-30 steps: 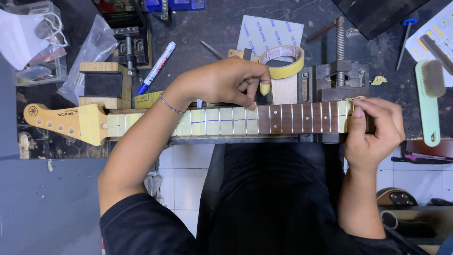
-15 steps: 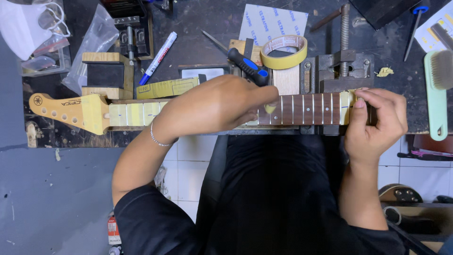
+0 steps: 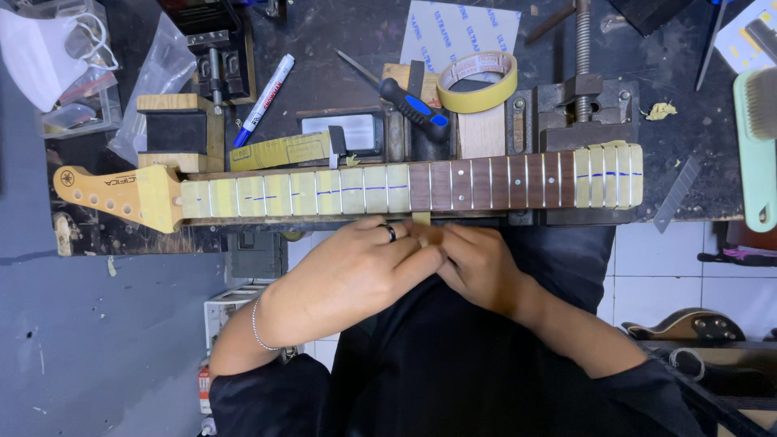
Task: The person applies strips of yellow masking tape across the fretboard of a guitar neck clamped in a vise. They smooth the tape with fingers and use a metal file to press the tape edges into the fret slots. The person repeats this process for several frets along the neck.
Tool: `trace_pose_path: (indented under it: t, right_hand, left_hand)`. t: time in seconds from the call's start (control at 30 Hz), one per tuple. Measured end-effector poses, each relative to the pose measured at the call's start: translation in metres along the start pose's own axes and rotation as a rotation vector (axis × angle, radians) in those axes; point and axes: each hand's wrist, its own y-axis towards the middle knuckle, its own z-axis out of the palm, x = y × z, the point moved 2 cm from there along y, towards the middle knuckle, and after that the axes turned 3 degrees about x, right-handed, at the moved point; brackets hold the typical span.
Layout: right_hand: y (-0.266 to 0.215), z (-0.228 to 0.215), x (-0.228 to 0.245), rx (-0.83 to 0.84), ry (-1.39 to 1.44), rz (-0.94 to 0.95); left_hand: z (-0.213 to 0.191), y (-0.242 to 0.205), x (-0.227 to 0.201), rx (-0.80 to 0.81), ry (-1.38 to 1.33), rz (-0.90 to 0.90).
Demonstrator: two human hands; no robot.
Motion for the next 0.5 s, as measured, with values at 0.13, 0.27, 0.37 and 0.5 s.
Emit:
trace_pose_path:
  t: [0.13, 0.27, 0.37, 0.5]
  right_hand:
    - [-0.007, -0.002, 0.0, -0.01, 0.073, 0.004]
    - [-0.024, -0.001, 0.008, 0.007, 0.171, 0.038]
    - [-0.032, -0.008, 0.011, -0.006, 0.196, 0.059]
    - [-0.034, -0.018, 0.025, -0.03, 0.237, 0.024]
  left_hand:
    - [0.007, 0.005, 0.002, 0.054, -0.062, 0.033]
    - [0.009, 0.011, -0.001, 0.155, -0.226, 0.111]
    - [0.002, 0.016, -0.009, 0.162, -0.25, 0.167]
    - [-0.015, 0.001, -0.032, 0.137, -0.285, 0.262]
